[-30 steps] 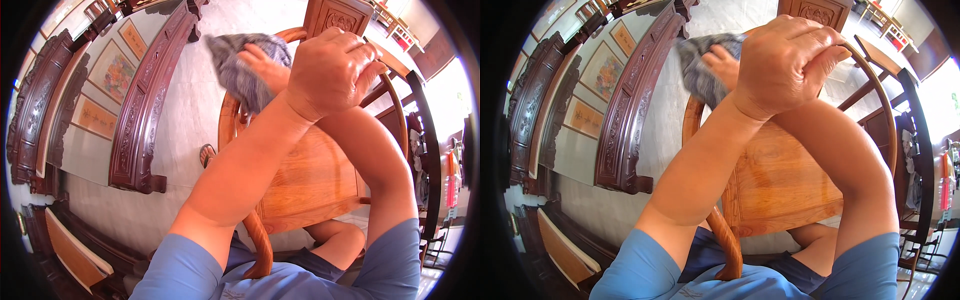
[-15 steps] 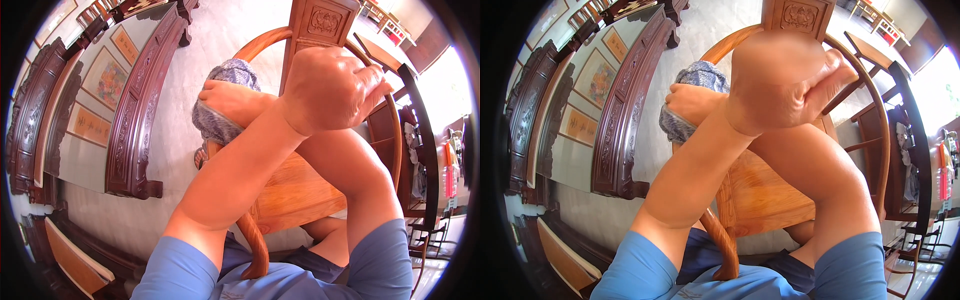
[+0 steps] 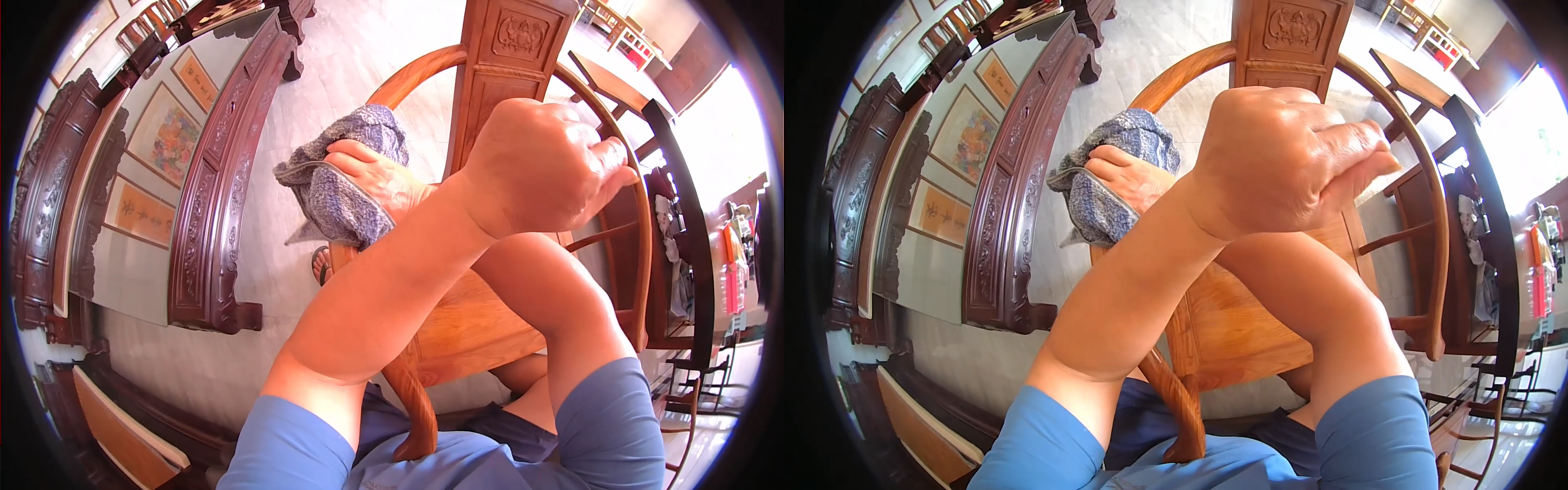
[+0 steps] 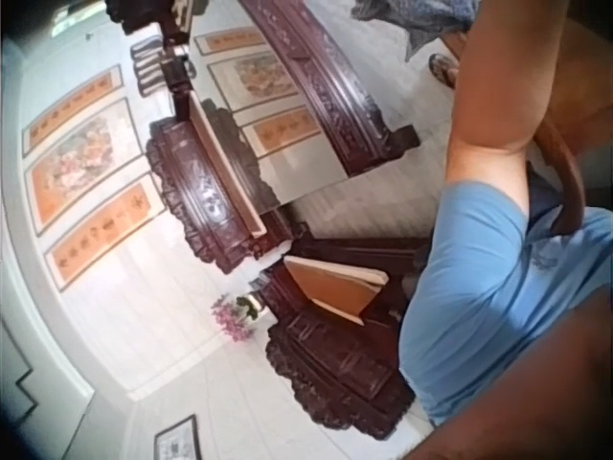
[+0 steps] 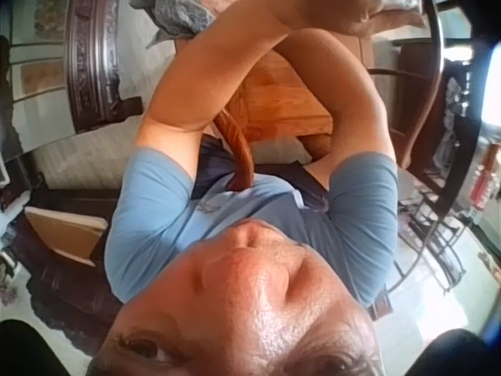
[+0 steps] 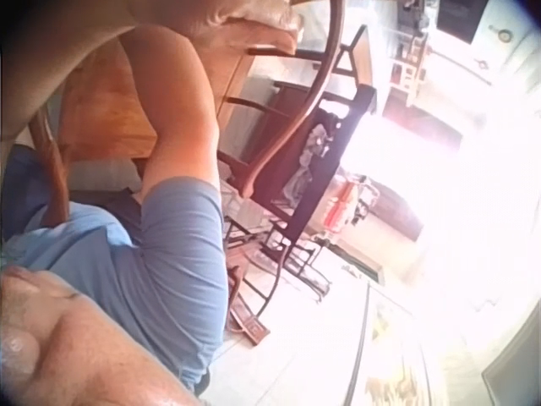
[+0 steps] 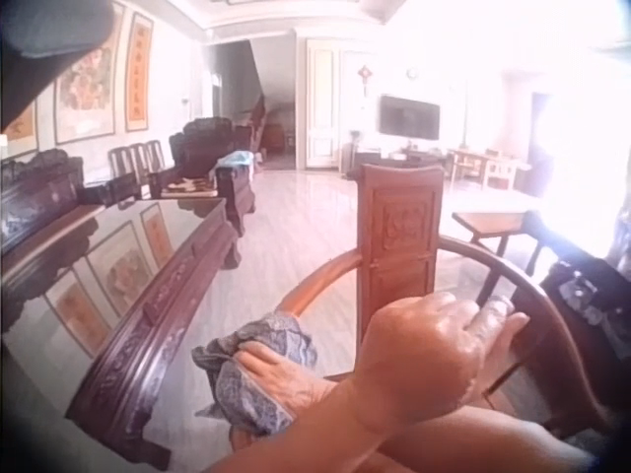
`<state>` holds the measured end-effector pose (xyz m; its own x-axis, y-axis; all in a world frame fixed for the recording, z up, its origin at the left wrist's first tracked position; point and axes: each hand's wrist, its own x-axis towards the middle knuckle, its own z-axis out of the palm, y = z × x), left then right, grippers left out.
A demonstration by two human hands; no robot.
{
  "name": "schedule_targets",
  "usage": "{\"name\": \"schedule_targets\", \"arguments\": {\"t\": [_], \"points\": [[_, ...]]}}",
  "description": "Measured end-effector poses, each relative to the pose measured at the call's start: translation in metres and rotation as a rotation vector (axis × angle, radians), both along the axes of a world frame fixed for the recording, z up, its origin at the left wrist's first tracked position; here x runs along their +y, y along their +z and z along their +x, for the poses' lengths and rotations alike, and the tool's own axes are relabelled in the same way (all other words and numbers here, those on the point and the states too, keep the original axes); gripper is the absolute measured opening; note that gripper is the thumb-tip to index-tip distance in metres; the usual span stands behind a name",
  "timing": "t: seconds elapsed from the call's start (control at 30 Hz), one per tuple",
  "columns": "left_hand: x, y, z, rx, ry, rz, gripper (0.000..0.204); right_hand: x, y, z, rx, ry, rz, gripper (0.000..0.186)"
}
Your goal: The person wipes a wooden chair with a cloth, cleaning the armrests, backrest, and seat.
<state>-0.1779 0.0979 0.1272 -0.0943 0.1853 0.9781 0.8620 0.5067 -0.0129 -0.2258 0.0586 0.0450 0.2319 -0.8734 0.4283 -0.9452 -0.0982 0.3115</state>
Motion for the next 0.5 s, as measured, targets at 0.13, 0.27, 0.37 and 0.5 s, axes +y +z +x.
{"name": "schedule_targets", "arguments": {"t": [0.13, 0.27, 0.37, 0.5], "points": [[0.001, -0.008, -0.005, -0.012, 0.019, 0.042, 0.018, 0.016, 0.012, -0.036, 0.017, -0.106, 0.024, 0.017], [-0.004, -0.007, -0.007, 0.047, -0.018, 0.097, 0.018, 0.030, 0.020, -0.081, 0.049, -0.284, -0.031, 0.018], [-0.006, -0.007, -0.012, 0.135, -0.042, 0.168, 0.016, 0.037, 0.026, -0.113, 0.029, -0.400, -0.106, 0.019], [0.003, -0.011, -0.009, 0.048, -0.018, 0.133, 0.017, 0.051, 0.027, -0.144, 0.029, -0.540, -0.189, 0.019]]}}
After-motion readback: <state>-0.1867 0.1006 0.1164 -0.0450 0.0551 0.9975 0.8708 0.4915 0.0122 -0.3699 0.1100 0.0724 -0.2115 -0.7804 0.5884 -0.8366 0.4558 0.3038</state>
